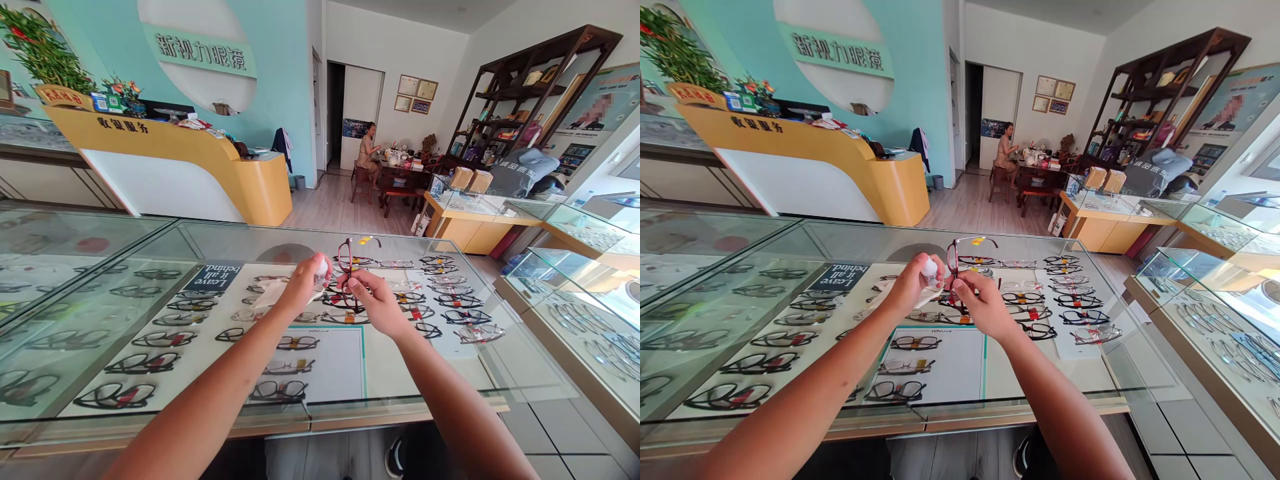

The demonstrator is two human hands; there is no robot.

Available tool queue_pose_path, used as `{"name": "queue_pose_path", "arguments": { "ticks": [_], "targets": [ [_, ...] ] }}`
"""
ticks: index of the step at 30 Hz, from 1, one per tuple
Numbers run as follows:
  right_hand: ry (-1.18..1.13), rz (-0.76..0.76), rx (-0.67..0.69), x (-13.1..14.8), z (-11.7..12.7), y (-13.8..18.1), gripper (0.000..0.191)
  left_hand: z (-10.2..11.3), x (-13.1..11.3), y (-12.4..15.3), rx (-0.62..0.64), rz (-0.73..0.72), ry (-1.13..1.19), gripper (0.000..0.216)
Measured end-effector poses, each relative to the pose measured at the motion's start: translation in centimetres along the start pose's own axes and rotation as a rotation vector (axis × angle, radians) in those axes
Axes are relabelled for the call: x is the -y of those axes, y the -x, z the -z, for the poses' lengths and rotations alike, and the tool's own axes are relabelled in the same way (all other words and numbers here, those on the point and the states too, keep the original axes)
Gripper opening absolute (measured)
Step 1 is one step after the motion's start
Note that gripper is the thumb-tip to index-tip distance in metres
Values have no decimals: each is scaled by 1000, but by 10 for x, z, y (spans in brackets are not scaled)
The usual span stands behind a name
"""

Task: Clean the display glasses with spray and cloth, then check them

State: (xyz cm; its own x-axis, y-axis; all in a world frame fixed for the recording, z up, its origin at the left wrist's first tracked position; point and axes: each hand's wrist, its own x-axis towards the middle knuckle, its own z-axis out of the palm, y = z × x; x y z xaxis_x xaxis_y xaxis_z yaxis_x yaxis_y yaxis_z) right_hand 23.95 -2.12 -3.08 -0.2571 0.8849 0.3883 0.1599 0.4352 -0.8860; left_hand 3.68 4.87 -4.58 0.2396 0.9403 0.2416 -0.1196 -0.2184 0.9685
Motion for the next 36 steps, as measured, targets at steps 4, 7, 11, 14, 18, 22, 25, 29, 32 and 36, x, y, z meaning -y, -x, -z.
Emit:
{"name": "queue_pose_path", "arguments": {
  "ticks": [4, 7, 11, 14, 18, 22, 25, 29, 32, 36],
  "targets": [
    [7, 3, 12, 1, -3, 1, 57, 4, 8, 0, -16, -60, -154, 59],
    [-6, -4, 23, 2, -4, 2, 56, 4, 7, 0, 14, -63, -207, 56],
    [-14, -1, 39, 3, -5, 2, 54, 3, 5, 1, 40, -46, -226, 51],
    [-46, -13, 32, 1, -5, 1, 54, 2, 4, 2, 23, -44, -209, 55],
    [-164, -55, -32, -3, -4, -2, 55, -3, 0, 7, 5, -26, -201, 61],
    [-248, -73, -155, -5, 0, -6, 54, -10, -7, 12, 59, -68, -287, 60],
    [-283, -84, -229, -6, 3, -7, 52, -15, -9, 17, 86, -91, -365, 56],
    [-333, -94, -233, -8, 3, -7, 50, -19, -6, 21, 111, -100, -448, 54],
    [-349, -102, -228, -7, 2, -7, 51, -21, -3, 22, 148, -123, -451, 55],
    [-360, -108, -218, -4, 2, -7, 52, -17, -1, 17, 106, -100, -365, 59]
  ]
}}
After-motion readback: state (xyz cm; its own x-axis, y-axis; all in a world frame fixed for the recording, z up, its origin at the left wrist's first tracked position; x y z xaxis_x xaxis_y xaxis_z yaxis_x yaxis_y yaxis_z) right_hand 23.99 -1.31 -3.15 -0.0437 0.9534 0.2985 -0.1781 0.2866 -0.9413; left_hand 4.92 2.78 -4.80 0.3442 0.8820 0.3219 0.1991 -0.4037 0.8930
